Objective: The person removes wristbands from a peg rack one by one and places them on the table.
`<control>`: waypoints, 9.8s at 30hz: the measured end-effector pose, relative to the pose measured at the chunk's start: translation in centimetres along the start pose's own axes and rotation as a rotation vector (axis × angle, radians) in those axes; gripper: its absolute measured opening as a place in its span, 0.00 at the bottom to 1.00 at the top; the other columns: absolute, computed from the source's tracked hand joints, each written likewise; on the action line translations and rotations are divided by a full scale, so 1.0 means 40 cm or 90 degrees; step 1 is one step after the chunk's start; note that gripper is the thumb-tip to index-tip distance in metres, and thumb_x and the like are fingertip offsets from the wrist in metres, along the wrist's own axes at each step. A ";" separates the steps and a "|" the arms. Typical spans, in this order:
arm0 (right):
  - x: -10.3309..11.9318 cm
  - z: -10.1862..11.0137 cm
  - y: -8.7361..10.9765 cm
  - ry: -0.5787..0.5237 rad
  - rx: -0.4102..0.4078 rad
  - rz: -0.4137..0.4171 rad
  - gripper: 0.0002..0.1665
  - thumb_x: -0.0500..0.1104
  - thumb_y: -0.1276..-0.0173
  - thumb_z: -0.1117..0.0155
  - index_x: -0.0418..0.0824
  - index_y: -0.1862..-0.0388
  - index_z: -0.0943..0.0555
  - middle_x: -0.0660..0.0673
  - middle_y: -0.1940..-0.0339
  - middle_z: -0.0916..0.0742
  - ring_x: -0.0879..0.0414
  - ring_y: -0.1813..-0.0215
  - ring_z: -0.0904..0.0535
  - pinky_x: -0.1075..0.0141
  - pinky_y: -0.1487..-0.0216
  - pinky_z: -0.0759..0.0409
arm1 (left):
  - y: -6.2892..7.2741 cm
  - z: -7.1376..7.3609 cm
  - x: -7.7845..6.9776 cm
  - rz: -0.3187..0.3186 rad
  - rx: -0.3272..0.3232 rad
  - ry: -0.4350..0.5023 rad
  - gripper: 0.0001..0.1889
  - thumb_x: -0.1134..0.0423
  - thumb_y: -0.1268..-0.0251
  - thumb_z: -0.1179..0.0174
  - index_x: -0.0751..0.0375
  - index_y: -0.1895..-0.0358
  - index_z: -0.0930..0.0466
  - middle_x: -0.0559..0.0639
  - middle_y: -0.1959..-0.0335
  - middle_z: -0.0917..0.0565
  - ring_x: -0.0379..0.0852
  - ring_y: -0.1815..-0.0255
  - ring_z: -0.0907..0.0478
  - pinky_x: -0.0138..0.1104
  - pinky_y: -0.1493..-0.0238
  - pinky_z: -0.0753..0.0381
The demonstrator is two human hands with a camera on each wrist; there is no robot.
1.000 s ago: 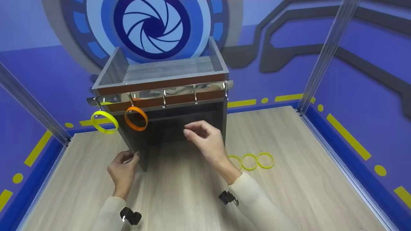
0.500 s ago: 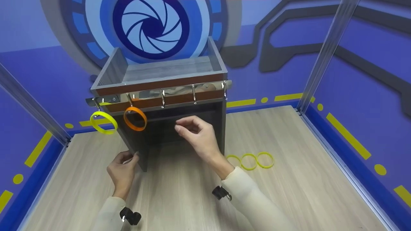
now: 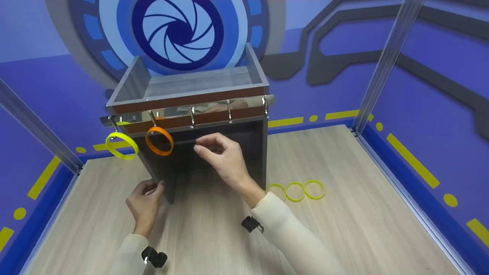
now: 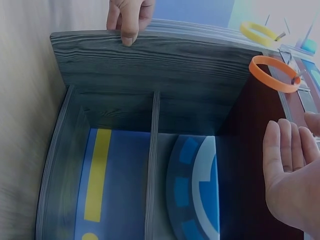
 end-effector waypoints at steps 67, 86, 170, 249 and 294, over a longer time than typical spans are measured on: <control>-0.015 -0.129 -0.063 -0.023 -0.004 -0.037 0.14 0.38 0.30 0.23 0.34 0.49 0.14 0.40 0.53 0.10 0.46 0.54 0.12 0.47 0.45 0.13 | -0.001 -0.001 0.001 -0.013 -0.002 -0.013 0.07 0.72 0.46 0.22 0.65 0.67 0.12 0.52 0.68 0.10 0.51 0.66 0.10 0.32 0.65 0.11; 0.006 -0.132 -0.046 -0.056 -0.017 -0.027 0.14 0.35 0.31 0.23 0.33 0.49 0.14 0.39 0.53 0.10 0.46 0.53 0.11 0.52 0.46 0.11 | 0.001 -0.002 0.002 -0.011 0.004 0.006 0.07 0.74 0.45 0.23 0.66 0.67 0.12 0.55 0.68 0.10 0.53 0.67 0.10 0.22 0.64 0.15; -0.154 0.237 0.160 0.034 -0.137 -0.183 0.16 0.33 0.29 0.26 0.24 0.47 0.17 0.33 0.54 0.10 0.45 0.54 0.10 0.54 0.46 0.11 | 0.000 -0.004 0.009 0.022 0.015 0.029 0.06 0.74 0.44 0.24 0.66 0.68 0.13 0.55 0.66 0.10 0.54 0.66 0.09 0.24 0.65 0.14; -0.365 0.507 0.430 0.205 0.069 -0.468 0.19 0.39 0.25 0.30 0.24 0.46 0.18 0.37 0.58 0.09 0.50 0.58 0.12 0.63 0.57 0.10 | 0.005 -0.004 0.005 0.011 0.007 0.017 0.07 0.74 0.45 0.24 0.67 0.67 0.13 0.56 0.67 0.10 0.53 0.66 0.10 0.21 0.65 0.16; -0.256 0.463 0.356 0.249 -0.038 -0.283 0.13 0.31 0.27 0.30 0.24 0.47 0.16 0.32 0.50 0.11 0.57 0.52 0.12 0.61 0.50 0.11 | 0.005 -0.004 0.003 0.007 0.002 0.019 0.06 0.74 0.45 0.24 0.68 0.67 0.13 0.57 0.66 0.10 0.55 0.66 0.09 0.23 0.64 0.14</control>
Point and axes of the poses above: each hand's wrist, its own y-axis away from the middle knuckle, its own z-axis out of the back of the hand, x = y × z, the point moved 7 cm from there along -y, towards the middle knuckle
